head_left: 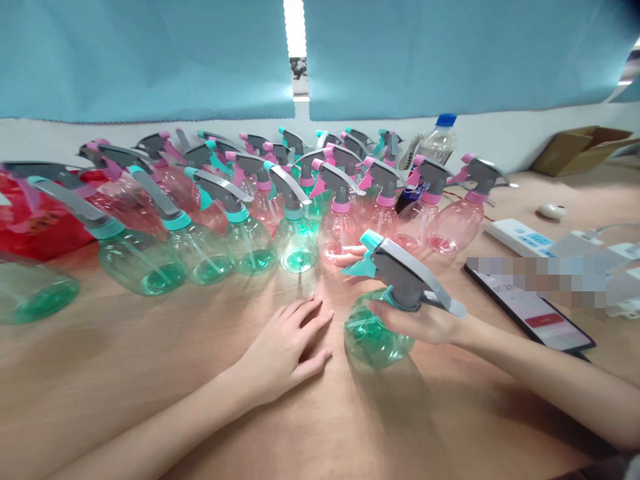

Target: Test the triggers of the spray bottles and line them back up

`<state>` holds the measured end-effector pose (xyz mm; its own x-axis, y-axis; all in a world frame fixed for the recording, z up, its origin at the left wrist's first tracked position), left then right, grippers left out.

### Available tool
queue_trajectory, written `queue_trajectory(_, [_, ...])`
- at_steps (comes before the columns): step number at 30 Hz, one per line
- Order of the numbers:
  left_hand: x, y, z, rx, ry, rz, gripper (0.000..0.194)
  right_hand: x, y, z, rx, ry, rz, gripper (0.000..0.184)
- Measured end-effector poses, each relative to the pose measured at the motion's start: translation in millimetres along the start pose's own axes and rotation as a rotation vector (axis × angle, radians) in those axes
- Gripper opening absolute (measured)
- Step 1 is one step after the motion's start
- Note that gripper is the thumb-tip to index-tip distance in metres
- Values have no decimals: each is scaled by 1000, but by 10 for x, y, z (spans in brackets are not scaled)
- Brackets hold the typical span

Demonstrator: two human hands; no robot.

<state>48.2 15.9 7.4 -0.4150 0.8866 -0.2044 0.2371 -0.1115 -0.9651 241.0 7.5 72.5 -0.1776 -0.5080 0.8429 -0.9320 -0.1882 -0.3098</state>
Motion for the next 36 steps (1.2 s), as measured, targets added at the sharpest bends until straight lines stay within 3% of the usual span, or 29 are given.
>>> queue_trajectory(36, [4,-6,-3,-16,8,20,47,72,16,-33,12,-1,-39,53])
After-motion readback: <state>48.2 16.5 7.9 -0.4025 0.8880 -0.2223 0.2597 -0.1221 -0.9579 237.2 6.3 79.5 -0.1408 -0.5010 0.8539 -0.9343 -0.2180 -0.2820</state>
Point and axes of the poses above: each hand's wrist, its own z-axis away from the middle knuckle, its own y-axis out of the palm, x = y × z, the point moved 4 cm from there along -z, towards the middle knuckle, and after that the axes turned 6 degrees about y, right-handed, at the moved point
